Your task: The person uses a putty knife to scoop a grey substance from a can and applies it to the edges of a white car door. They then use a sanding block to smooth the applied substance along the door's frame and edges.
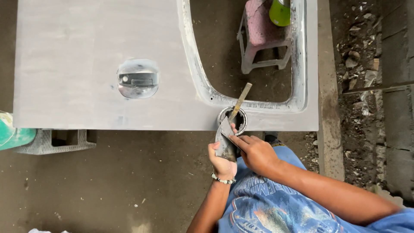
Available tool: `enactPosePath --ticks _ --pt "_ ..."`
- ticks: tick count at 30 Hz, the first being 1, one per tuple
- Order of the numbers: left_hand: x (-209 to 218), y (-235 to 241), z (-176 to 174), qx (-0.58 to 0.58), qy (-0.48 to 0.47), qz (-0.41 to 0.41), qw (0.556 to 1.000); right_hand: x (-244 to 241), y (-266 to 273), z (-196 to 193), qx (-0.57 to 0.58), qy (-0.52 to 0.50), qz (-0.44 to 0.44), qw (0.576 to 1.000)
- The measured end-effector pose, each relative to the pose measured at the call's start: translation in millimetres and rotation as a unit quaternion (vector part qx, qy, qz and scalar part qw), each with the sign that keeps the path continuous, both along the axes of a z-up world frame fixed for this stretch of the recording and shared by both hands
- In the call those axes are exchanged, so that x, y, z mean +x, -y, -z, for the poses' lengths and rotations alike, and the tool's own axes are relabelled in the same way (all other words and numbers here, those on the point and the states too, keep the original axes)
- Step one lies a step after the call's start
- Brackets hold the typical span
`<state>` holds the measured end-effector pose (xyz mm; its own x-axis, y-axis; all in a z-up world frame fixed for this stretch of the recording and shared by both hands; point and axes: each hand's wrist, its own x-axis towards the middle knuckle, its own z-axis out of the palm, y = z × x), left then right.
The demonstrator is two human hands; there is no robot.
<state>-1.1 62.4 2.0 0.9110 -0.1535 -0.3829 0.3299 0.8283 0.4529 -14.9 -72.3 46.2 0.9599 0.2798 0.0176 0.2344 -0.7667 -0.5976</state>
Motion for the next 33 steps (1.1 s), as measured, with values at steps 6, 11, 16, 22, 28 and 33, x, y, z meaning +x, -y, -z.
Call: enactPosePath --ticks 6,11,16,22,28,33 --pt "-4 3 -12 0.028 -0.030 -0.008 0.999 0 -2 -2 0.001 -0.019 0.000 1.000" --pt "-17 5 12 0.016 -0.023 -0.027 0.999 0 -3 1 0.025 -0.009 0.007 1.000" --pt "-25 6 27 0.000 -0.078 -0.046 0.996 0 -3 4 0.037 -0.034 0.015 0.999" --pt "-26 8 23 -0.001 -0.081 -0.036 0.996 5 -2 3 0.044 -0.039 0.021 0.998" --pt "-37 11 45 0.006 -0.136 -0.052 0.989 8 2 3 0.030 -0.086 0.029 0.995" --pt "-40 12 26 0.023 -0.078 -0.027 0.996 12 8 -7 0.079 -0.075 0.044 0.993"
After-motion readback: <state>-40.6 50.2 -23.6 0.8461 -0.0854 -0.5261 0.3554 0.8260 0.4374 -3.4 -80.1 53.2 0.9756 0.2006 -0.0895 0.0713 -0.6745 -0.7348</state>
